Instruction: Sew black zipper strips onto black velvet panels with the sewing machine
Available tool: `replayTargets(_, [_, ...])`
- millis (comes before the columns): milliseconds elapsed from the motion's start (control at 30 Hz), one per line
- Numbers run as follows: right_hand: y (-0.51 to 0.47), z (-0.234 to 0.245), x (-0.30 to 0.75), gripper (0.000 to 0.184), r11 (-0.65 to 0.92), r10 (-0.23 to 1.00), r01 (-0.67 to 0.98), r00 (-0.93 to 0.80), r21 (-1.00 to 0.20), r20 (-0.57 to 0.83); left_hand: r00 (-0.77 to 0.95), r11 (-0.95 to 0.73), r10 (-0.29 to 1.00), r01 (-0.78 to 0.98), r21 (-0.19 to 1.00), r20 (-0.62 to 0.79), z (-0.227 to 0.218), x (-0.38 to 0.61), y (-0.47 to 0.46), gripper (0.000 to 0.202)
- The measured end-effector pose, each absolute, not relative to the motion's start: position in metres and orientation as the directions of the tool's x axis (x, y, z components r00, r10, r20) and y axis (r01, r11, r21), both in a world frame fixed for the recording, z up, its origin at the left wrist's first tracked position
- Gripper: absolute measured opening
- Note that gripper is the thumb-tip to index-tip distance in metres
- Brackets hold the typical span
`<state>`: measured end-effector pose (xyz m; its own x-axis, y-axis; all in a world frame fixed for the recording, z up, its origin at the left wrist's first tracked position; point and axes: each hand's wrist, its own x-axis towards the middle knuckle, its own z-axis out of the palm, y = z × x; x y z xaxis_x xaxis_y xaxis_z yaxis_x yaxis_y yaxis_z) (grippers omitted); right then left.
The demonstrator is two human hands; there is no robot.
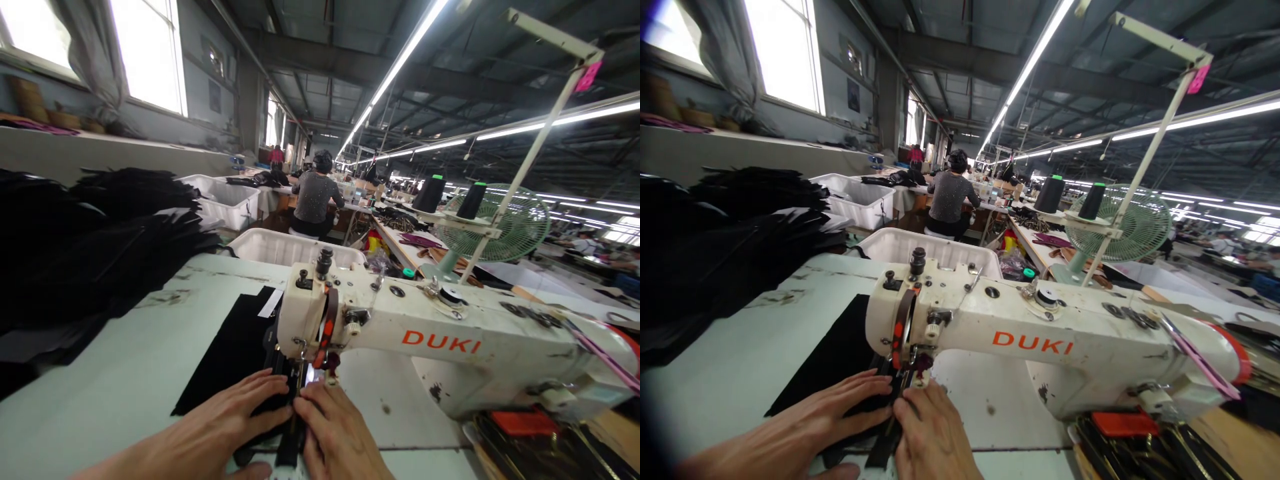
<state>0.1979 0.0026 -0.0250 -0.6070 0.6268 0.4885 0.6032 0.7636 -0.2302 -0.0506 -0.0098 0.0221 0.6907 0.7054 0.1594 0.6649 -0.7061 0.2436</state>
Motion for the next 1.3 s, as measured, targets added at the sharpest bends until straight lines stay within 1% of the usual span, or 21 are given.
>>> replayTargets(67, [0.003, -0.029, 0.2, 0.047, 0.761, 0.623, 0.615, -0.605, -0.206, 0.495, 0.671, -0.674, 0.73, 0.676, 0.297, 0.131, 0.026, -0.049, -0.007, 0.063])
replayTargets(167, [0.004, -0.035, 0.201, 0.046, 0.755, 0.626, 0.627, -0.601, -0.192, 0.497, 0.667, -0.668, 0.733, 0.667, 0.328, 0.135, 0.022, -0.05, -0.002, 0.065])
replayTargets(267, [0.007, -0.04, 0.199, 0.044, 0.744, 0.616, 0.65, -0.581, -0.152, 0.531, 0.663, -0.68, 0.727, 0.658, 0.323, 0.18, 0.016, -0.052, 0.002, 0.066])
replayTargets(400, [0.01, -0.039, 0.198, 0.044, 0.761, 0.561, 0.643, -0.587, -0.084, 0.584, 0.669, -0.701, 0.71, 0.643, 0.309, 0.219, 0.016, -0.05, 0.006, 0.068])
replayTargets(467, [0.011, -0.036, 0.198, 0.045, 0.765, 0.543, 0.641, -0.591, -0.062, 0.597, 0.674, -0.705, 0.706, 0.643, 0.299, 0.215, 0.018, -0.048, 0.008, 0.067])
replayTargets(633, [0.01, -0.037, 0.197, 0.048, 0.747, 0.542, 0.664, -0.57, -0.042, 0.618, 0.69, -0.704, 0.705, 0.652, 0.281, 0.164, 0.026, -0.044, 0.01, 0.065])
replayTargets(767, [0.009, -0.043, 0.193, 0.048, 0.718, 0.565, 0.691, -0.507, -0.085, 0.651, 0.699, -0.699, 0.705, 0.655, 0.288, 0.121, 0.03, -0.043, 0.009, 0.065])
replayTargets(900, [0.007, -0.036, 0.193, 0.05, 0.719, 0.584, 0.688, -0.517, -0.102, 0.626, 0.703, -0.707, 0.695, 0.629, 0.325, 0.15, 0.022, -0.048, 0.012, 0.066])
replayTargets(967, [0.007, -0.028, 0.195, 0.049, 0.72, 0.6, 0.682, -0.519, -0.128, 0.609, 0.707, -0.715, 0.684, 0.6, 0.36, 0.181, 0.016, -0.053, 0.018, 0.058])
replayTargets(1033, [0.007, -0.022, 0.197, 0.047, 0.707, 0.631, 0.683, -0.491, -0.184, 0.601, 0.681, -0.699, 0.702, 0.603, 0.384, 0.209, 0.01, -0.057, 0.027, 0.044])
replayTargets(1100, [0.007, -0.019, 0.199, 0.047, 0.684, 0.663, 0.688, -0.447, -0.243, 0.601, 0.641, -0.672, 0.735, 0.646, 0.361, 0.22, 0.007, -0.06, 0.037, 0.039])
replayTargets(1167, [0.008, -0.02, 0.199, 0.048, 0.663, 0.681, 0.691, -0.398, -0.287, 0.615, 0.621, -0.66, 0.751, 0.686, 0.307, 0.224, 0.004, -0.062, 0.045, 0.043])
replayTargets(1233, [0.008, -0.021, 0.198, 0.045, 0.657, 0.676, 0.691, -0.361, -0.303, 0.642, 0.639, -0.674, 0.738, 0.689, 0.266, 0.218, 0.002, -0.061, 0.05, 0.047])
replayTargets(1300, [0.007, -0.019, 0.197, 0.042, 0.663, 0.658, 0.69, -0.353, -0.29, 0.665, 0.644, -0.682, 0.731, 0.688, 0.247, 0.227, 0.0, -0.06, 0.05, 0.049])
